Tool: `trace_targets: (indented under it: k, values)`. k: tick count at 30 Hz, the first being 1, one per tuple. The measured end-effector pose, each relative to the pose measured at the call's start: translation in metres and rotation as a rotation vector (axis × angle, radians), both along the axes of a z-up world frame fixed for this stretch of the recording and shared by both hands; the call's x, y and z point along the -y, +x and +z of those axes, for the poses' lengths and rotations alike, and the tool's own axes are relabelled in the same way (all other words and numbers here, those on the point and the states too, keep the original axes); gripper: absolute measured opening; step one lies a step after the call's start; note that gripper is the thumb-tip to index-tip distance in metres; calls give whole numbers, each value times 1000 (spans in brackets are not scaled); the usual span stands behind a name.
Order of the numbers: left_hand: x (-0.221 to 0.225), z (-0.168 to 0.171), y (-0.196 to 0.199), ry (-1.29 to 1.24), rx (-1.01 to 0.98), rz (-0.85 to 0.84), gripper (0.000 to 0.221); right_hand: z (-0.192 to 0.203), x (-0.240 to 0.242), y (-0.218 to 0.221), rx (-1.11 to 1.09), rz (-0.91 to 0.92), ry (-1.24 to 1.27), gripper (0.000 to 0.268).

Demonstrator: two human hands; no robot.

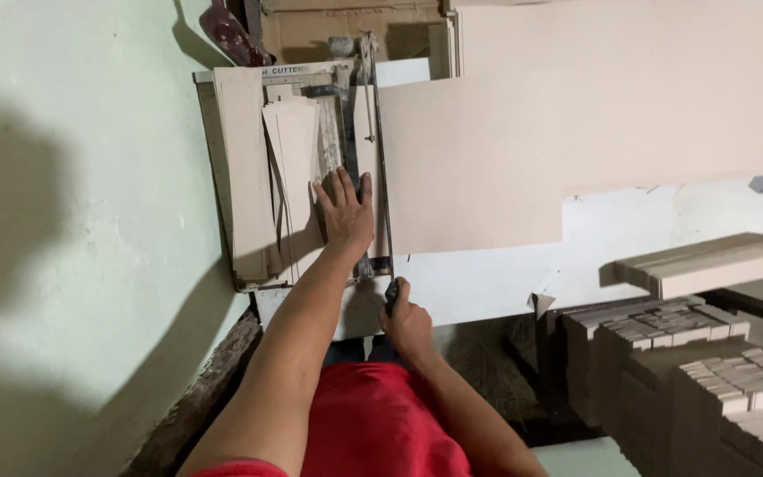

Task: Using a manual lever-action paper cutter to cut thin strips from sheets of paper.

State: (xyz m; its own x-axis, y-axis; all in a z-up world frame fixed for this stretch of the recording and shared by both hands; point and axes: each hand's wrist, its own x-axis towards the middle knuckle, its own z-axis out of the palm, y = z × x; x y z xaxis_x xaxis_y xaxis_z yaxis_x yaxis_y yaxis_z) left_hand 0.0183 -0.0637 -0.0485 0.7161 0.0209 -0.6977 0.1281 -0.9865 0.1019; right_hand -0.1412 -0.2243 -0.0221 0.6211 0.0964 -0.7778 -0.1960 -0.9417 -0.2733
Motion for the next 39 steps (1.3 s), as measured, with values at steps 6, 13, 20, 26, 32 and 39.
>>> trace_targets:
  k: [6, 13, 20, 26, 32, 39]
  values:
    - [-3, 3, -2, 49, 46, -38, 116, -27, 4, -14, 151, -20, 59, 61]
    - [-3, 18, -1, 63, 47, -27, 111, -32, 4, -10, 102, -27, 79, 59]
    - [8, -35, -7, -272, -154, -193, 25, 216, -12, 82, -230, -301, 293, 81]
    - [17, -51, -82, -371, 304, -394, 17, 72, 13, 130, -51, -604, 447, 45]
    - [-23, -59, -134, -298, 828, -658, 32, -196, 26, 146, -151, -386, 947, 45]
    - [-81, -71, -119, -105, 412, -684, 14, -104, 6, 131, -175, -607, 940, 45]
